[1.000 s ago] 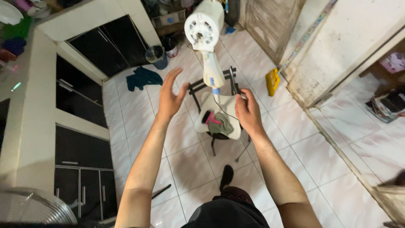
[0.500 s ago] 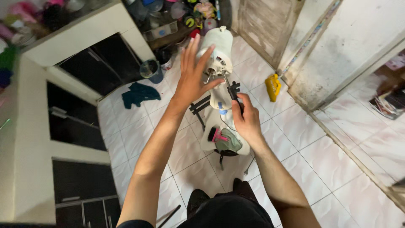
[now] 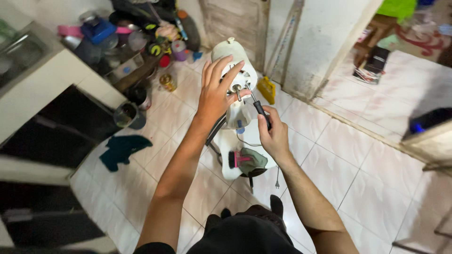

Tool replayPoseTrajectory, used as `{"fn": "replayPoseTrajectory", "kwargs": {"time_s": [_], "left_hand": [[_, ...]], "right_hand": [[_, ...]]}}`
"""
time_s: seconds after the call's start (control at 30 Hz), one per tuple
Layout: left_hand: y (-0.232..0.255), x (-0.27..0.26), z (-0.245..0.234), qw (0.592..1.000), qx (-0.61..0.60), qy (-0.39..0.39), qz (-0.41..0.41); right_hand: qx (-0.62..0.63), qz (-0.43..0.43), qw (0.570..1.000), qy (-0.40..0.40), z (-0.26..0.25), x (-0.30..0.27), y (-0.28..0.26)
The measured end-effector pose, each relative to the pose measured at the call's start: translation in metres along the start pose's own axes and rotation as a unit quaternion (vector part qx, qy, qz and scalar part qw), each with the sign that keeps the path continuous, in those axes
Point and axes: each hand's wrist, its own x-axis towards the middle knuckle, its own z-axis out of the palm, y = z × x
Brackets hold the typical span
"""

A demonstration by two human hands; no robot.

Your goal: The person uses a screwdriver to remove multiple screws from the rear and side of a white electric fan motor housing. Screws are placed into a green bowl on a nearby table. The person continues unscrewing the housing but does not fully separate the components within the clip.

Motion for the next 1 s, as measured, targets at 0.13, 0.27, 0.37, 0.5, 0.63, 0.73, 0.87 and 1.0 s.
{"fn": "replayPoseTrajectory", "kwargs": {"time_s": [0.13,0.27,0.37,0.5,0.63,0.73,0.87,1.0], "left_hand": [[-0.008,-0.002,-0.002,0.999,-0.021,0.012,0.024],[-0.015,-0.002,-0.001,0.999,-0.021,0.032,0.039],[-0.02,-0.001,0.001,0.997,-0.03,0.042,0.053],[-0.024,-0.003,0.003,0.997,-0.027,0.041,0.056],[-0.024,-0.001,0.003,0.998,-0.022,0.039,0.052],[-0.022,-0.002,0.002,0.998,-0.021,0.04,0.055],[-0.02,-0.001,0.002,0.997,-0.02,0.043,0.054],[-0.018,-0.001,0.003,0.998,-0.012,0.033,0.047]], "right_hand": [[-0.004,0.006,0.999,0.041,0.017,-0.009,-0.005],[-0.016,0.029,0.997,0.065,0.03,-0.013,-0.011],[-0.013,0.021,0.996,0.082,0.035,-0.014,-0.015],[-0.044,0.021,0.995,0.091,0.035,-0.011,-0.019],[-0.076,-0.016,0.993,0.093,0.028,-0.006,-0.023],[-0.106,-0.043,0.989,0.091,0.025,-0.007,-0.026],[-0.17,-0.117,0.974,0.091,0.015,-0.006,-0.026],[-0.191,-0.115,0.972,0.077,0.009,-0.006,-0.023]]}}
